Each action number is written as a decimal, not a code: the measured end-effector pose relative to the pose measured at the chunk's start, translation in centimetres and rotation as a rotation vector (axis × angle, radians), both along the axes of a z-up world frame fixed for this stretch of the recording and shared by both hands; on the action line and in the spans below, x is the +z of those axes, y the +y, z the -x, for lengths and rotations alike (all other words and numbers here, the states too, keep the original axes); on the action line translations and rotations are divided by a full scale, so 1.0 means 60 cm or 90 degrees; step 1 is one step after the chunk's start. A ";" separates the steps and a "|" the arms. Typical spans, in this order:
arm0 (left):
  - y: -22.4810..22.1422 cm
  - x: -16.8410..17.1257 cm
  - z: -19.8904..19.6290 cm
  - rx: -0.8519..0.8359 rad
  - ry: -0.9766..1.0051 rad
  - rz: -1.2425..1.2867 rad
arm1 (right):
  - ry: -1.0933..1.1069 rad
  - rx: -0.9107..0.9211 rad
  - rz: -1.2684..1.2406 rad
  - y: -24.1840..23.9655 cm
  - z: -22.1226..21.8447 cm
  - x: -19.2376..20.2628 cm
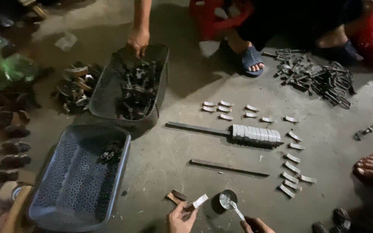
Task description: Applying paste to small metal components and organizing them on the floor
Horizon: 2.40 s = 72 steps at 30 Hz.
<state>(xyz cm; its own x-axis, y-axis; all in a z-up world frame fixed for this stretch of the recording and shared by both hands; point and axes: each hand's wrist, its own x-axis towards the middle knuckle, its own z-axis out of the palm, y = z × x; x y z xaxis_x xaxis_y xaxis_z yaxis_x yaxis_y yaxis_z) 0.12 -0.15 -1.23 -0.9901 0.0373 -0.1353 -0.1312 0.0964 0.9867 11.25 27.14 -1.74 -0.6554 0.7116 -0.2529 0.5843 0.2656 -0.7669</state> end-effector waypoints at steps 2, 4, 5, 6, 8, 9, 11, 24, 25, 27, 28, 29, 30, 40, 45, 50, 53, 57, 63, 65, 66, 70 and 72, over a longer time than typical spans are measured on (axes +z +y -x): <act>-0.003 -0.015 -0.006 0.019 -0.011 0.004 | 0.022 -0.002 0.011 -0.008 0.004 0.032; -0.002 -0.012 -0.004 0.033 -0.025 0.009 | 0.042 -0.010 0.021 -0.004 0.004 0.052; -0.005 -0.002 0.001 0.035 -0.014 0.037 | 0.018 0.028 0.020 0.000 0.002 0.055; -0.005 0.007 0.007 0.037 -0.002 0.065 | -0.006 0.066 0.020 0.006 0.002 0.058; 0.008 0.081 0.052 0.030 0.032 0.133 | -0.006 0.053 0.031 0.001 0.005 0.079; 0.017 0.115 0.075 0.038 0.074 0.198 | 0.000 0.054 0.039 0.001 0.007 0.087; 0.048 0.166 0.146 -0.021 0.068 0.241 | 0.010 0.055 0.052 0.001 0.005 0.101; 0.479 0.102 0.571 -0.278 0.295 0.312 | 0.054 0.099 0.002 0.022 0.012 0.020; 0.495 0.074 0.576 -0.282 0.292 0.313 | 0.052 0.096 0.005 0.027 0.015 0.018; 0.523 0.020 0.584 -0.278 0.201 0.368 | 0.071 0.108 0.000 0.032 0.019 0.016; 0.524 0.028 0.583 -0.282 0.199 0.369 | 0.068 0.105 0.002 0.032 0.020 0.017; 0.521 0.037 0.581 -0.286 0.199 0.376 | 0.079 0.113 -0.001 0.033 0.021 0.018; 0.516 0.049 0.578 -0.290 0.199 0.383 | 0.089 0.122 -0.003 0.030 0.021 0.021; 0.303 0.212 0.485 -0.285 0.316 0.384 | 0.089 -0.056 -0.006 0.021 0.071 0.067; 0.134 0.219 0.340 -0.277 0.312 0.423 | 0.063 0.016 -0.013 0.018 0.048 0.043; 0.011 0.168 0.227 -0.230 0.113 0.425 | -0.052 0.013 -0.025 0.004 0.046 0.048; -0.033 0.158 0.199 -0.197 -0.017 0.421 | -0.086 0.016 0.020 0.003 0.047 0.057; -0.064 0.144 0.182 -0.172 -0.083 0.363 | -0.108 0.020 -0.022 0.006 0.038 0.031; -0.087 0.149 0.177 -0.111 -0.077 0.309 | 0.069 -0.002 -0.048 0.011 0.012 -0.042; -0.094 0.154 0.181 -0.096 -0.068 0.321 | 0.035 0.025 -0.067 0.012 0.018 -0.010; -0.097 0.156 0.182 -0.083 -0.058 0.335 | 0.000 0.050 -0.084 0.013 0.020 0.005; -0.116 0.115 0.182 -0.047 -0.046 0.389 | 0.034 0.066 -0.098 0.009 0.020 0.055; -0.131 0.078 0.181 -0.035 -0.011 0.302 | 0.080 0.089 -0.150 0.005 0.022 0.066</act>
